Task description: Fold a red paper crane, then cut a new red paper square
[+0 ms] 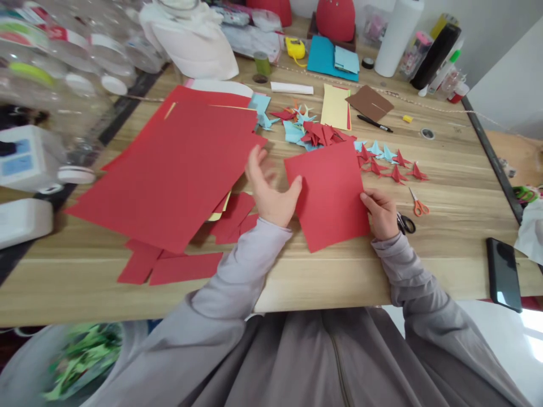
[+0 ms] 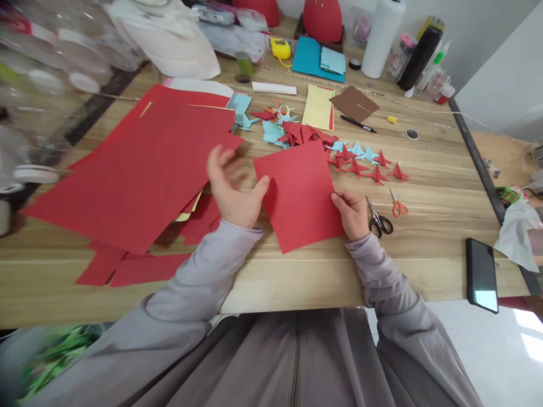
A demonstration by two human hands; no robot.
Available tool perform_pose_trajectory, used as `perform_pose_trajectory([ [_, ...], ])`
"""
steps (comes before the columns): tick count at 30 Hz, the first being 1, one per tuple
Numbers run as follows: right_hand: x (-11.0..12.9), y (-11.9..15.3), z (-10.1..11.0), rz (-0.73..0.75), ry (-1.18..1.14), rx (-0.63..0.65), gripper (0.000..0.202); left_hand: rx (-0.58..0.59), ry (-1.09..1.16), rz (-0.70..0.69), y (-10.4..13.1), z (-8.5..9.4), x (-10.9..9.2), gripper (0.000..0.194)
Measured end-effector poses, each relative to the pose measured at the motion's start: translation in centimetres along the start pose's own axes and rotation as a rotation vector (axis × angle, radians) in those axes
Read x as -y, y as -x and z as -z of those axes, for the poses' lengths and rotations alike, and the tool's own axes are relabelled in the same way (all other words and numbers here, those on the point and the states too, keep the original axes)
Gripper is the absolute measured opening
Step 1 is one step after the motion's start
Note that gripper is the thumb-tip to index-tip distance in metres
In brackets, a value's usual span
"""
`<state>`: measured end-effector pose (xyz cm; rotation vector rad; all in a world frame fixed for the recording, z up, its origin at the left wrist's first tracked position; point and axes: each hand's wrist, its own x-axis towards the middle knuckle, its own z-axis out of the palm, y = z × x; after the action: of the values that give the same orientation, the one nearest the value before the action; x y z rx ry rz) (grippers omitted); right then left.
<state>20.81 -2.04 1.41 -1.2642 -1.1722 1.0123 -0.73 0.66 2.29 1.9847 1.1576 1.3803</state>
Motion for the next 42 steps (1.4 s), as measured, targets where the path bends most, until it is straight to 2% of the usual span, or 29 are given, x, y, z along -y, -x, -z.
perform_pose_trajectory([
  [1,0.1,0.2,0.0,0.049,0.066,0.027,0.020,-0.088,-0.122,-0.011,0.0,0.2,-0.4,0.035],
  [2,0.3,0.4,-0.1,0.091,0.132,0.071,0.020,-0.106,-0.231,-0.051,0.1,0.3,-0.8,0.034],
  [3,0.6,0.6,-0.2,0.121,0.191,0.134,0.021,-0.070,-0.308,-0.134,0.2,0.3,-1.2,0.031],
  [5,1.1,1.2,-0.5,0.169,0.300,0.291,0.022,0.182,-0.373,-0.347,0.5,-0.3,-1.9,0.027],
  [6,1.4,1.5,-0.6,0.186,0.356,0.367,0.023,0.284,-0.375,-0.401,0.6,-0.7,-2.1,0.027],
  [7,1.6,1.7,-0.8,0.205,0.392,0.406,0.024,0.348,-0.375,-0.427,0.8,-1.1,-2.3,0.027],
  [9,1.8,2.0,-1.0,0.233,0.430,0.438,0.024,0.381,-0.382,-0.411,0.9,-1.6,-2.3,0.024],
  [14,1.8,1.9,-1.0,0.236,0.467,0.484,0.022,0.355,-0.411,-0.354,0.8,-1.6,-2.1,0.021],
  [18,1.7,1.6,-0.5,0.203,0.483,0.468,0.021,0.322,-0.437,-0.332,0.5,-1.2,-1.6,0.022],
  [23,1.4,0.8,0.5,0.123,0.444,0.357,0.015,0.152,-0.485,-0.253,-0.3,0.1,0.2,0.023],
  [28,1.7,0.1,1.2,-0.073,0.236,0.259,0.014,0.038,-0.491,-0.228,-0.8,1.2,2.1,0.024],
  [30,1.9,0.0,1.3,-0.074,0.207,0.180,0.013,-0.011,-0.494,-0.224,-0.9,1.5,2.6,0.024],
  [33,2.1,-0.1,1.3,0.006,0.199,0.102,0.016,-0.042,-0.517,-0.231,-0.9,1.5,2.6,0.022],
  [36,1.9,0.2,0.9,0.092,0.237,0.200,0.023,0.024,-0.548,-0.265,-0.8,0.9,1.9,0.024],
  [38,1.6,0.4,0.7,0.137,0.346,0.281,0.025,0.065,-0.557,-0.279,-0.7,0.6,1.6,0.025],
  [42,1.5,0.6,0.9,0.085,0.416,0.318,0.033,0.047,-0.551,-0.264,-0.7,0.7,1.9,0.023],
])
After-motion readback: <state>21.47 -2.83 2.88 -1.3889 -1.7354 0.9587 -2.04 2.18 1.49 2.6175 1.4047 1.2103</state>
